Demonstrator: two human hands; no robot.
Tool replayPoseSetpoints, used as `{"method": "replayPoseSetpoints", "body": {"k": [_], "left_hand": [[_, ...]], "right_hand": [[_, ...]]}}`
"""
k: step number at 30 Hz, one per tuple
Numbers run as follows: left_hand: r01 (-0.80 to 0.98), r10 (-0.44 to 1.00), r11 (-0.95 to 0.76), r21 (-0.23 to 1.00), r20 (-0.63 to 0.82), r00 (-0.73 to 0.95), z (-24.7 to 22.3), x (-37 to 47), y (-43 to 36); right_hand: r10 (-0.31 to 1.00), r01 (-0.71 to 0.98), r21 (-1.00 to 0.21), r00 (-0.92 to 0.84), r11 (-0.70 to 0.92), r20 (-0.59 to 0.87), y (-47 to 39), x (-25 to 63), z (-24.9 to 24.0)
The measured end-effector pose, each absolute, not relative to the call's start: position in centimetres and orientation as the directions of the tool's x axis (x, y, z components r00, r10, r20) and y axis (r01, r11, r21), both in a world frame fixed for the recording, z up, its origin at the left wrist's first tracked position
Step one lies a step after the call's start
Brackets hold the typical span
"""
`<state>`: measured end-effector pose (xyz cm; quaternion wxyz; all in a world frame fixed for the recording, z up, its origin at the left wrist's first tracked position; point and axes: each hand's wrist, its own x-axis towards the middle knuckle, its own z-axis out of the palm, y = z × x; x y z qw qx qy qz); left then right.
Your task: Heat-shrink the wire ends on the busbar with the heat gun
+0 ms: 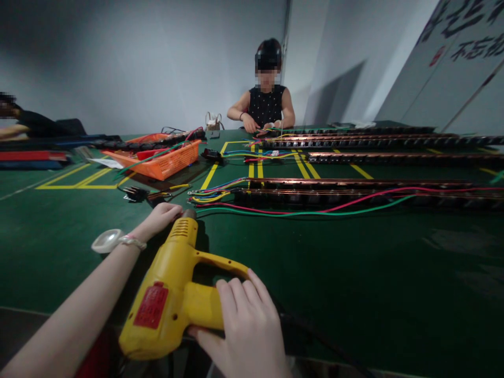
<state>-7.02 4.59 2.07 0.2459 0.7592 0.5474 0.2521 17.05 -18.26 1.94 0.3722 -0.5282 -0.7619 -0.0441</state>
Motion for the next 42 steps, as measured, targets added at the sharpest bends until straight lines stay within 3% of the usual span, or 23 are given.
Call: {"method": "replayPoseSetpoints", "body": {"k": [13,23,27,34,42], "left_hand": [[0.695,0.973,-0.197,0.691,0.051,0.226,2.2,-7.1,4.3],[0.7,0.969,-0.22,0.68,0.071,0.236,2.2,-7.1,4.5],[0.69,0.966,-0.228,0.687,0.07,0.249,2.0,-7.3,4.7],[0.68,0.968,-0.218,0.7,0.067,0.241,1.8,-7.3,4.7],[0.697,0.968,-0.219,0.683,0.063,0.243,1.8,-7.3,4.8]], "right_hand": [[0.761,0.835,-0.325,-0.16,0.444,0.629,-18.1,20.1,4.0],[0.786,0.934,-0.124,-0.203,0.334,0.583,-19.7,25.6,2.1],[0.811,0.967,-0.095,-0.142,0.236,0.568,-20.5,27.7,1.5],[0.786,0.967,0.138,-0.255,0.214,0.563,-21.3,32.4,0.5],[0.786,0.975,0.126,-0.224,0.185,0.577,-21.5,33.1,0.4]]}}
